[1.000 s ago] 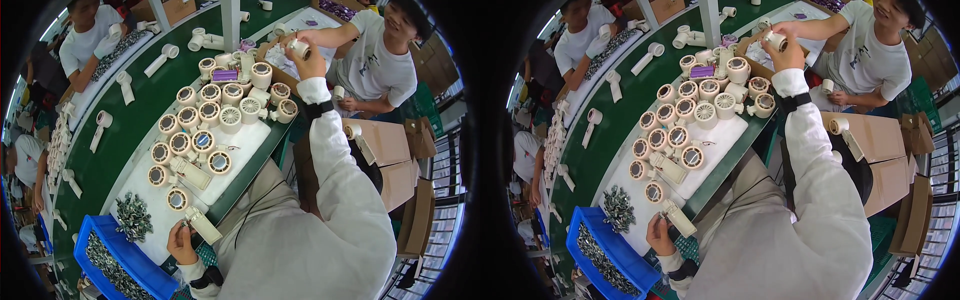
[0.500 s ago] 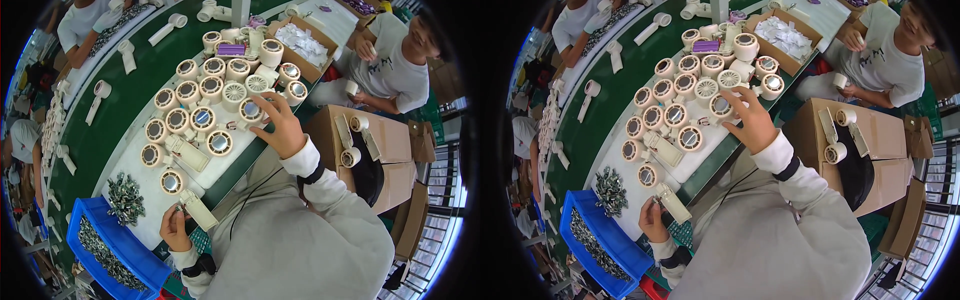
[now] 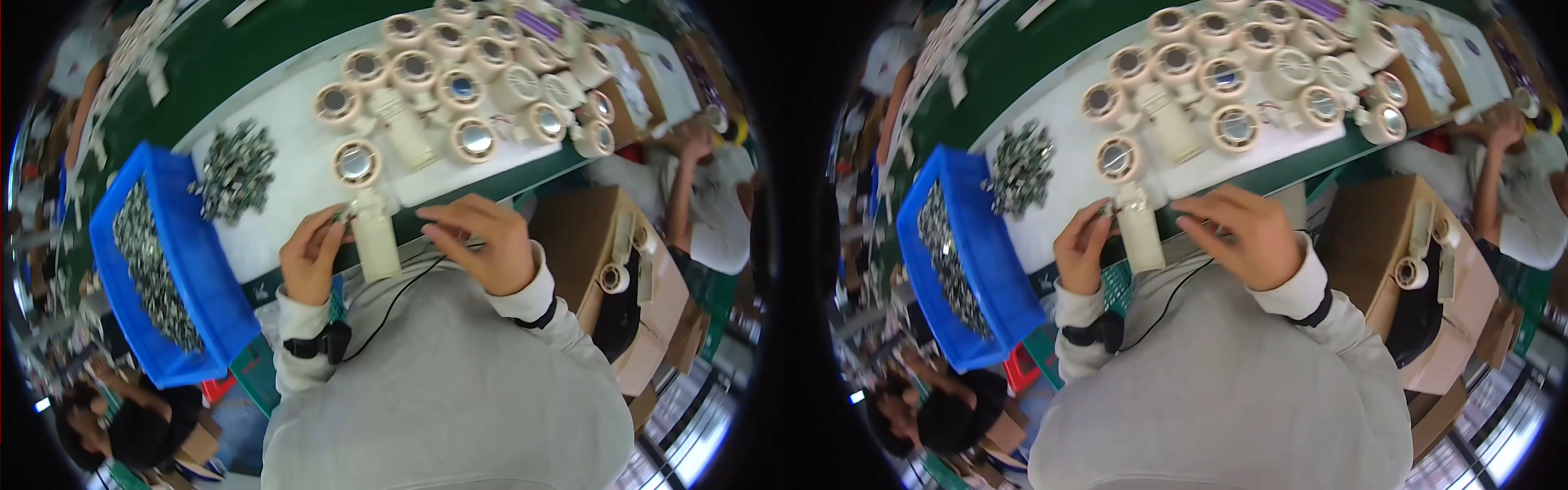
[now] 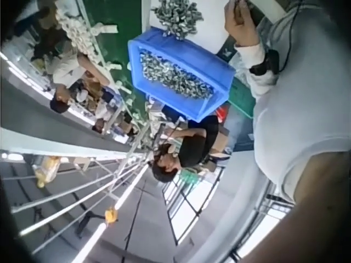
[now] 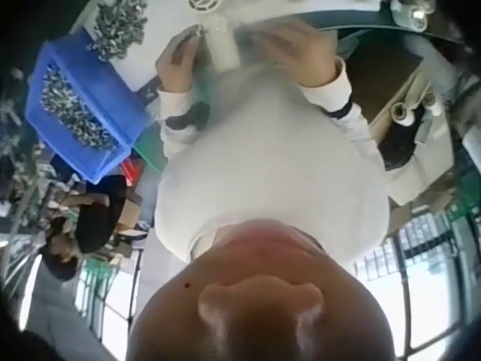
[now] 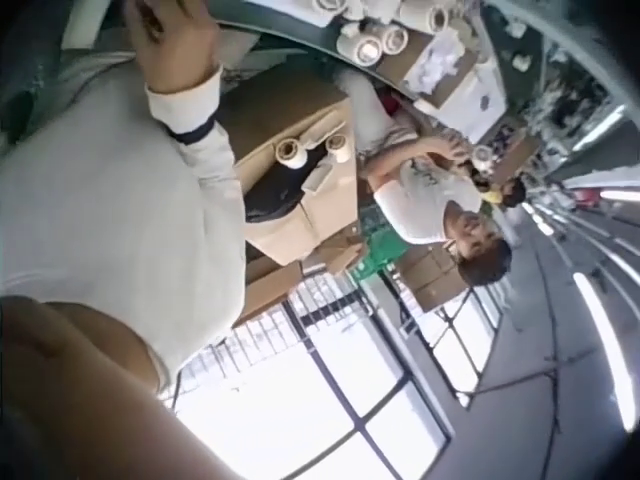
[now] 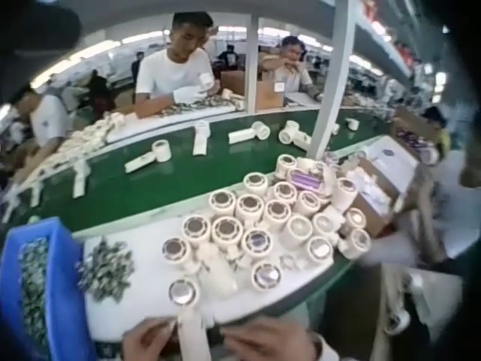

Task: The person picks up a circuit board and a fan housing, connects the wires, and presses the board into the housing. They then set the assembled unit on the table and reach for another housing to repeat the process.

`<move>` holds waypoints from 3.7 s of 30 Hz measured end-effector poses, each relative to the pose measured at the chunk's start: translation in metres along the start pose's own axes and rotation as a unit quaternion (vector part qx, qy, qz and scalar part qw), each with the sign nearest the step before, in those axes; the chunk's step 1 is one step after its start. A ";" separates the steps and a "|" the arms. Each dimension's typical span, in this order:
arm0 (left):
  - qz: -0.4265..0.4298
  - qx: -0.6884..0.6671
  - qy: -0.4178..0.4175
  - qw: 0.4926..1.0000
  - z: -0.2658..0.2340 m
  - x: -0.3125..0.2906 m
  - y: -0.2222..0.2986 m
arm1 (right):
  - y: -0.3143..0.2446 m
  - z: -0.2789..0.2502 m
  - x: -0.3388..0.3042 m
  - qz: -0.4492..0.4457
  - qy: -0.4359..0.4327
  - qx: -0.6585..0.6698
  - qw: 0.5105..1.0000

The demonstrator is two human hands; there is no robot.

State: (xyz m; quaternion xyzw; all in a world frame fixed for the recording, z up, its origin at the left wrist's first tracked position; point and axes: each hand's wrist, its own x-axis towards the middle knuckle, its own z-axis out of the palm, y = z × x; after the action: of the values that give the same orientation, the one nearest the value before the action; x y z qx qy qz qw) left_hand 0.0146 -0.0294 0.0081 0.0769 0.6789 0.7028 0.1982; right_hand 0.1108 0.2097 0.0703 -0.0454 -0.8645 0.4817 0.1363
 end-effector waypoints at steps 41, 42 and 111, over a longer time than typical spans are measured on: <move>0.161 0.105 0.098 0.976 0.019 -0.013 -0.007 | 0.007 0.078 0.034 -0.230 0.049 -0.077 0.969; 0.158 0.107 0.096 0.977 0.019 -0.014 -0.007 | 0.008 0.078 0.033 -0.227 0.049 -0.076 0.970; -0.114 0.019 0.066 0.991 -0.050 0.329 0.083 | 0.377 -0.489 0.447 0.243 -0.123 -0.562 0.781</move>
State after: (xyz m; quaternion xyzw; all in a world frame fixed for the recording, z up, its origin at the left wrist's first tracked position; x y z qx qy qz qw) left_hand -0.3184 0.0503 0.0336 -0.0436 0.7079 0.6662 0.2304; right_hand -0.2007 0.9053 0.0814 -0.2634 -0.9515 -0.0704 -0.1422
